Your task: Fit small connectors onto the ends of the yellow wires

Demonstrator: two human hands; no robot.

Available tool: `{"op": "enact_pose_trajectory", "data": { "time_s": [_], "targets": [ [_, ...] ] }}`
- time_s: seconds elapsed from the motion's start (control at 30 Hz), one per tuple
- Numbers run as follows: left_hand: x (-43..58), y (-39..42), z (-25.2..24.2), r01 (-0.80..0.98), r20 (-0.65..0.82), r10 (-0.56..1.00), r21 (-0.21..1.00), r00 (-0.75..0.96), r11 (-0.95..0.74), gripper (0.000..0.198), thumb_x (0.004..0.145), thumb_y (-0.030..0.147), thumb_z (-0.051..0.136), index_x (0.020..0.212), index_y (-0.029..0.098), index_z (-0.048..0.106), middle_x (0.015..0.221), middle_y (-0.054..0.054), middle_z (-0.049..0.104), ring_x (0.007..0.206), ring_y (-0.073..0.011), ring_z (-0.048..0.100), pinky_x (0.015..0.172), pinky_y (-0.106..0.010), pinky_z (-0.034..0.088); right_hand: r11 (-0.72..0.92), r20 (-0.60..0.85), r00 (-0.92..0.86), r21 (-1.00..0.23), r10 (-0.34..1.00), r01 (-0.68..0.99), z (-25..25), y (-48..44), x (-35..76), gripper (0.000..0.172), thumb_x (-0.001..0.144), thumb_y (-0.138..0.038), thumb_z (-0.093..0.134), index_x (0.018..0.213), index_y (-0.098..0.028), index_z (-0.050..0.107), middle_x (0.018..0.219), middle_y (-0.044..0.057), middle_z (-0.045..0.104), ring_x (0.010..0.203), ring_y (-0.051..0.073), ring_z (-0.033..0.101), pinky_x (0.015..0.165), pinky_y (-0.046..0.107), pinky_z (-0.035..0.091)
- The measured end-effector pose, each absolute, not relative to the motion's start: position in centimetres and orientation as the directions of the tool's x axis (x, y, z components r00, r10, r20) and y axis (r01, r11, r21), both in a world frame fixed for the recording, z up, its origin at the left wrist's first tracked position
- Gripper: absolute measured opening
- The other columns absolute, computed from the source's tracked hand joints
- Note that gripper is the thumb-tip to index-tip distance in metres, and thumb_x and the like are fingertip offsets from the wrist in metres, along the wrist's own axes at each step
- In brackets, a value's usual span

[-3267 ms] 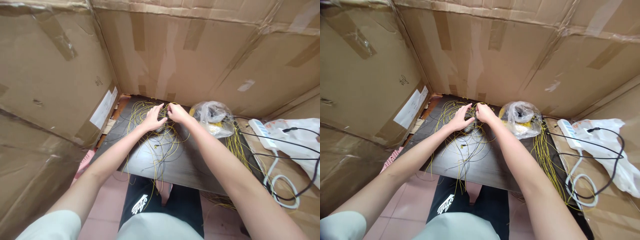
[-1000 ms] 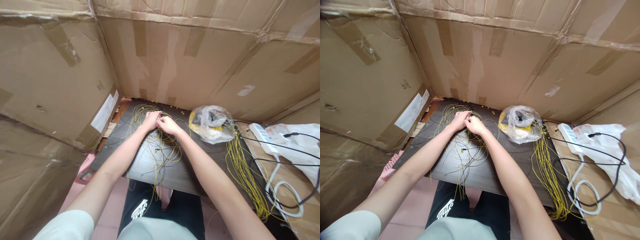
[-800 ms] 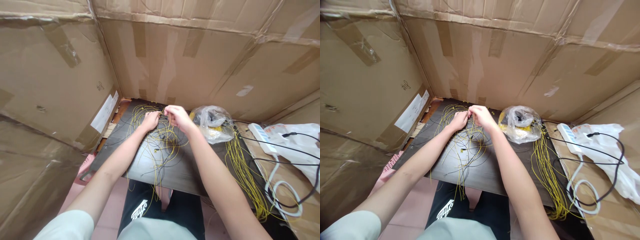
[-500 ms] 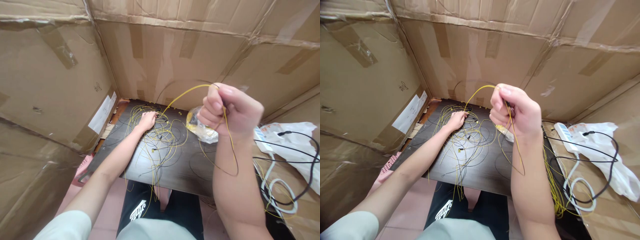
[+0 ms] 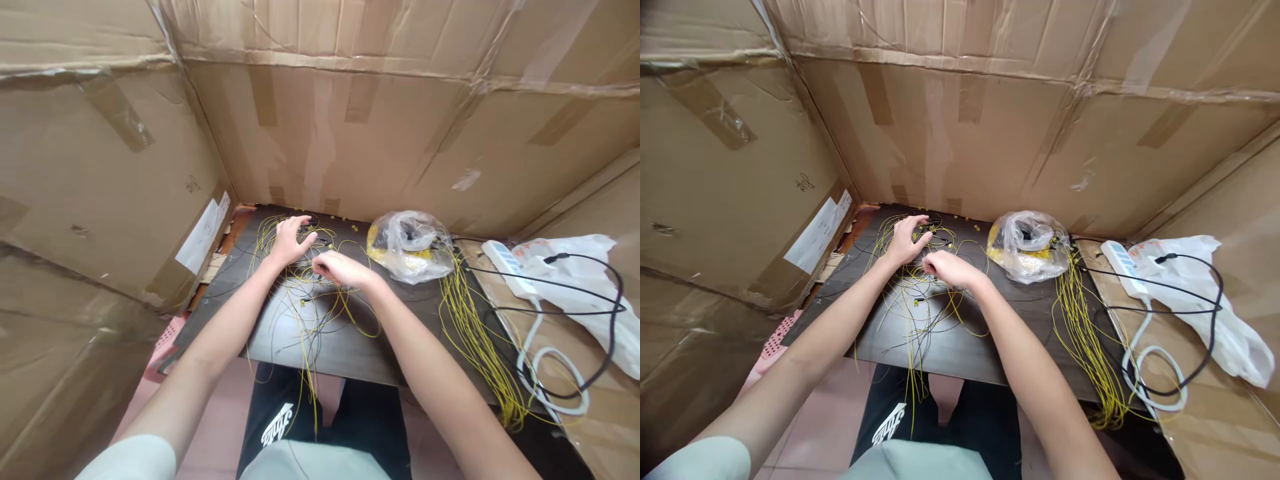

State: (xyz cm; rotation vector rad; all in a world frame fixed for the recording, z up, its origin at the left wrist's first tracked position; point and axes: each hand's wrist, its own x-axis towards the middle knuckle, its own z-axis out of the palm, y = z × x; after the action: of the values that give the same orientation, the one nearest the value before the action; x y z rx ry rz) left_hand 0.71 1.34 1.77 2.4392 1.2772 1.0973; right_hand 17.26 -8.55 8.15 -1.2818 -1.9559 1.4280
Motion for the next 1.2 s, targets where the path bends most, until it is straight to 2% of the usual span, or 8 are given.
{"op": "enact_pose_trajectory", "data": {
  "time_s": [0.17,0.3,0.37,0.53,0.7,0.9,1.0,1.2],
  "targets": [
    [1.5,0.2,2.4,0.521,0.453,0.794,0.598,0.407,-0.608,0.035,0.099,0.04,0.047,0.122,0.019,0.064,0.101,-0.006,0.075,0.096,-0.0215,0.07,0.093,-0.034,0.05,0.045,-0.184,-0.543,-0.923,0.819,0.381,6.3,-9.7,16.5,0.021,0.08,-0.02,0.038,0.06,-0.02,0.042,0.052,-0.005,0.037,0.047,0.01,0.032,0.048,0.023,0.026],
    [1.9,0.2,1.8,0.482,0.409,0.813,0.659,0.414,-0.577,0.035,0.101,0.041,0.044,0.115,0.02,0.067,0.092,-0.004,0.076,0.089,-0.0207,0.071,0.084,-0.031,0.052,-0.154,-0.275,-0.93,-0.958,0.245,0.242,7.8,-11.5,16.5,0.019,0.08,-0.033,0.049,0.069,-0.019,0.053,0.048,-0.007,0.04,0.042,0.009,0.033,0.043,0.022,0.022],
    [1.9,0.4,1.3,0.478,0.392,0.826,0.679,0.405,-0.557,0.036,0.103,0.041,0.042,0.114,0.019,0.068,0.09,-0.004,0.076,0.088,-0.0202,0.072,0.083,-0.03,0.052,-0.13,-0.254,-0.954,-0.963,0.16,0.234,7.8,-11.5,16.6,0.021,0.081,-0.034,0.053,0.076,-0.016,0.063,0.05,-0.006,0.045,0.044,0.01,0.036,0.045,0.022,0.026],
    [1.7,0.7,0.8,0.452,0.399,0.841,0.714,0.365,-0.535,0.04,0.104,0.043,0.039,0.111,0.019,0.071,0.083,-0.003,0.075,0.081,-0.0185,0.071,0.08,-0.029,0.052,0.072,-0.186,-0.672,-0.939,0.717,0.337,4.8,-9.5,17.0,0.024,0.081,-0.018,0.049,0.081,-0.017,0.073,0.069,0.0,0.061,0.062,0.011,0.047,0.058,0.023,0.038],
    [2.3,0.4,1.5,0.319,0.451,0.824,0.769,0.343,-0.554,0.043,0.103,0.043,0.039,0.099,0.016,0.073,0.079,-0.004,0.072,0.077,-0.0175,0.068,0.077,-0.029,0.053,-0.051,-0.067,-0.327,-0.997,0.942,0.058,2.1,-7.8,17.5,0.017,0.08,-0.028,0.055,0.08,-0.019,0.069,0.055,-0.007,0.039,0.048,0.009,0.033,0.047,0.022,0.025],
    [3.8,-1.6,2.4,0.216,0.38,0.757,0.803,0.532,-0.555,0.026,0.094,0.024,0.051,0.11,0.016,0.069,0.099,-0.006,0.075,0.082,-0.0165,0.069,0.078,-0.029,0.056,0.036,0.012,0.088,-0.961,0.996,-0.273,0.8,-6.4,18.1,0.021,0.07,-0.038,0.067,0.083,-0.022,0.059,0.062,-0.006,0.05,0.047,0.008,0.042,0.044,0.021,0.034],
    [4.0,-2.8,1.8,0.258,0.355,0.754,0.787,0.553,-0.56,0.033,0.087,0.019,0.059,0.12,0.017,0.067,0.11,-0.008,0.074,0.079,-0.0154,0.071,0.077,-0.029,0.058,0.12,0.07,0.19,-0.957,0.979,-0.263,0.5,-6.3,18.2,0.026,0.069,-0.036,0.068,0.086,-0.024,0.052,0.062,-0.008,0.051,0.048,0.01,0.045,0.043,0.021,0.038],
    [3.7,-3.8,0.0,0.089,0.38,0.789,0.875,0.482,-0.476,0.031,0.092,0.029,0.063,0.118,0.014,0.07,0.088,-0.007,0.078,0.076,-0.0171,0.074,0.076,-0.03,0.061,0.203,0.173,0.184,-0.966,0.968,-0.16,0.1,-7.0,18.1,0.029,0.071,-0.037,0.072,0.086,-0.024,0.051,0.066,-0.007,0.052,0.051,0.01,0.048,0.048,0.024,0.045]
  ]
}}
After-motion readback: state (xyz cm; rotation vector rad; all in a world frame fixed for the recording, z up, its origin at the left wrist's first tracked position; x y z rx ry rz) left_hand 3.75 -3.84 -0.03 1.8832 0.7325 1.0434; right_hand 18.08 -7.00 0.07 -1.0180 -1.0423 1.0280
